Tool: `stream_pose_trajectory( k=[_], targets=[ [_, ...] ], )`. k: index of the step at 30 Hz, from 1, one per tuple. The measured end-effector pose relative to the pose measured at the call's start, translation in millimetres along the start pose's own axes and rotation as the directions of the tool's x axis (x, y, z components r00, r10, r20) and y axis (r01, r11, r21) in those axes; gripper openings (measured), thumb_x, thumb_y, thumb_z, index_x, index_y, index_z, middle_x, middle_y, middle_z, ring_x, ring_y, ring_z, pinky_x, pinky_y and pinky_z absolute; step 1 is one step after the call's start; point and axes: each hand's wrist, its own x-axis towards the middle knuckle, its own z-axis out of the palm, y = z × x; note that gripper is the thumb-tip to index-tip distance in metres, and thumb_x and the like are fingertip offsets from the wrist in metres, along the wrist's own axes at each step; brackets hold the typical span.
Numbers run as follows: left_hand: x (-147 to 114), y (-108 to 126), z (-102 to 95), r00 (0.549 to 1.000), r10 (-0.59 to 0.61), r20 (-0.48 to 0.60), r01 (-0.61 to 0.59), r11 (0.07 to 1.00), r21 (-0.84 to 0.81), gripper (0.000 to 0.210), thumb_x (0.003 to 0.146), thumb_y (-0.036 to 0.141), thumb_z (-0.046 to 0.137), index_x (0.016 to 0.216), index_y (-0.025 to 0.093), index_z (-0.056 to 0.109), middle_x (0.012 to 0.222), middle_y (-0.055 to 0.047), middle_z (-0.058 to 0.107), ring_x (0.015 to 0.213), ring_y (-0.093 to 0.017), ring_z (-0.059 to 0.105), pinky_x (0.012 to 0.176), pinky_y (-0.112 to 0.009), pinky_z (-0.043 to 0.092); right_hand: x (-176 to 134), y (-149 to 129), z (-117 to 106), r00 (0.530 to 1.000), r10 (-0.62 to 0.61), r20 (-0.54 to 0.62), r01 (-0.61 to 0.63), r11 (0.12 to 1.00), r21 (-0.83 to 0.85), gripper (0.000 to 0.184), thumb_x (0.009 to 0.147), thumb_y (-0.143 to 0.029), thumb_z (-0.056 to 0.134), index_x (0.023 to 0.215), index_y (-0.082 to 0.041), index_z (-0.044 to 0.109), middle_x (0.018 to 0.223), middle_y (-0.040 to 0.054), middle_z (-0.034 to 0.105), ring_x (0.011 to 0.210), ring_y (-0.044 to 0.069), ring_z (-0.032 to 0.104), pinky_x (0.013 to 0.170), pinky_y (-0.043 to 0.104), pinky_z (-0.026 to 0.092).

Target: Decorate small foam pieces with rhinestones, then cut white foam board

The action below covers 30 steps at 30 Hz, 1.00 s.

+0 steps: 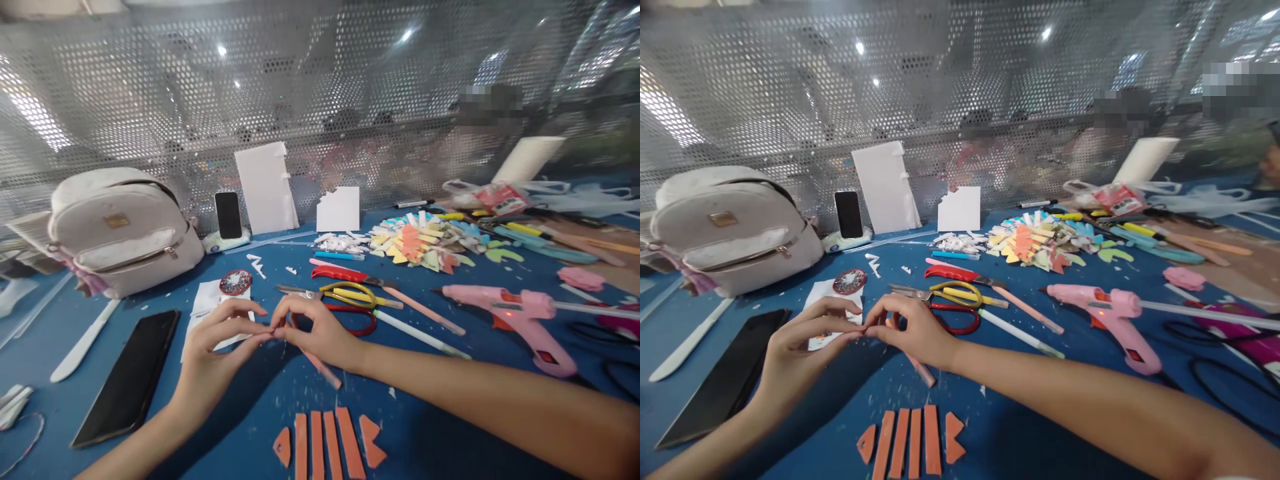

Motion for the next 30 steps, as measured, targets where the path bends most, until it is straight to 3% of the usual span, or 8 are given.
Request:
stream_pose_trajectory(
  k=[3, 10, 14, 16, 19, 25, 27, 30],
  targets=[
    [0, -2, -1.9, 1.000, -0.006, 0.015, 0.006, 1.000, 0.003, 0.017, 0.085, 0.014, 0.071, 0.080, 0.026, 0.081, 0.096, -0.005, 0.073, 0.088, -0.021, 0.070, 0.076, -0.031, 0.054, 1, 0, 0, 0.998, 0.028, -0.047, -0.026, 0.998, 0.052, 0.016, 0.092, -0.031, 0.068, 0.085, -0.017, 0.069, 0.085, 0.0011, 0.067, 0.080, 0.015, 0.059, 0.072, 0.025, 0.043],
    [0, -2, -0.3, 1.000, -0.014, 0.007, 0.014, 1.000, -0.013, 0.016, 0.085, 0.015, 0.070, 0.077, 0.024, 0.081, 0.091, -0.006, 0.073, 0.084, -0.021, 0.071, 0.072, -0.030, 0.055, -1, 3, 1, 0.989, 0.142, 0.049, -0.143, 0.989, 0.026, 0.012, 0.085, -0.027, 0.074, 0.091, -0.016, 0.072, 0.081, -0.0003, 0.066, 0.067, 0.011, 0.052, 0.065, 0.023, 0.041],
    [7, -5, -4.3, 0.994, -0.042, 0.101, 0.041, 0.999, 0.013, 0.014, 0.087, 0.017, 0.068, 0.081, 0.023, 0.079, 0.096, -0.006, 0.073, 0.090, -0.022, 0.070, 0.079, -0.031, 0.055, 0, 2, 2, 0.989, 0.144, 0.031, -0.145, 0.988, 0.052, 0.012, 0.086, -0.028, 0.073, 0.086, -0.016, 0.071, 0.078, -0.0009, 0.066, 0.066, 0.011, 0.054, 0.063, 0.023, 0.041],
    [12, -12, -10.2, 0.967, -0.096, 0.236, 0.082, 0.994, 0.068, 0.009, 0.087, 0.021, 0.068, 0.085, 0.022, 0.076, 0.094, -0.005, 0.074, 0.088, -0.021, 0.069, 0.080, -0.031, 0.053, 1, 1, 2, 0.989, 0.149, 0.009, -0.150, 0.986, 0.076, 0.013, 0.087, -0.029, 0.072, 0.084, -0.017, 0.070, 0.079, -0.0004, 0.067, 0.069, 0.012, 0.057, 0.063, 0.023, 0.043],
    [15, -28, -19.4, 0.883, -0.173, 0.436, 0.107, 0.979, 0.172, 0.013, 0.087, 0.021, 0.065, 0.076, 0.020, 0.072, 0.084, -0.003, 0.076, 0.077, -0.018, 0.069, 0.071, -0.027, 0.051, 3, -1, 2, 0.987, 0.160, -0.018, -0.157, 0.983, 0.095, 0.015, 0.088, -0.030, 0.071, 0.081, -0.018, 0.070, 0.079, 0.0003, 0.068, 0.070, 0.013, 0.059, 0.063, 0.023, 0.044],
    [16, -52, -37.2, 0.885, -0.200, 0.421, 0.082, 0.956, 0.281, 0.016, 0.091, 0.020, 0.060, 0.083, 0.021, 0.074, 0.088, -0.004, 0.077, 0.082, -0.022, 0.067, 0.078, -0.032, 0.043, 3, 1, 0, 0.985, 0.156, -0.076, -0.152, 0.987, 0.059, 0.010, 0.090, -0.027, 0.067, 0.084, -0.019, 0.069, 0.078, -0.0007, 0.065, 0.069, 0.012, 0.057, 0.063, 0.024, 0.043],
    [19, -56, -46.1, 0.861, -0.203, 0.467, 0.079, 0.959, 0.273, 0.013, 0.091, 0.024, 0.063, 0.083, 0.021, 0.073, 0.087, -0.004, 0.076, 0.082, -0.021, 0.066, 0.078, -0.031, 0.042, 3, 3, 0, 0.984, 0.147, -0.097, -0.141, 0.988, 0.064, 0.011, 0.092, -0.029, 0.066, 0.085, -0.020, 0.068, 0.078, -0.0007, 0.064, 0.069, 0.012, 0.056, 0.063, 0.024, 0.043],
    [23, -62, -59.7, 0.727, -0.175, 0.664, 0.087, 0.983, 0.163, 0.009, 0.086, 0.029, 0.072, 0.081, 0.021, 0.072, 0.084, -0.001, 0.073, 0.080, -0.018, 0.065, 0.076, -0.026, 0.046, 3, 4, 0, 0.985, 0.143, -0.098, -0.137, 0.988, 0.067, 0.012, 0.092, -0.029, 0.066, 0.085, -0.019, 0.067, 0.079, -0.0007, 0.063, 0.069, 0.012, 0.056, 0.064, 0.024, 0.043]
  ],
)
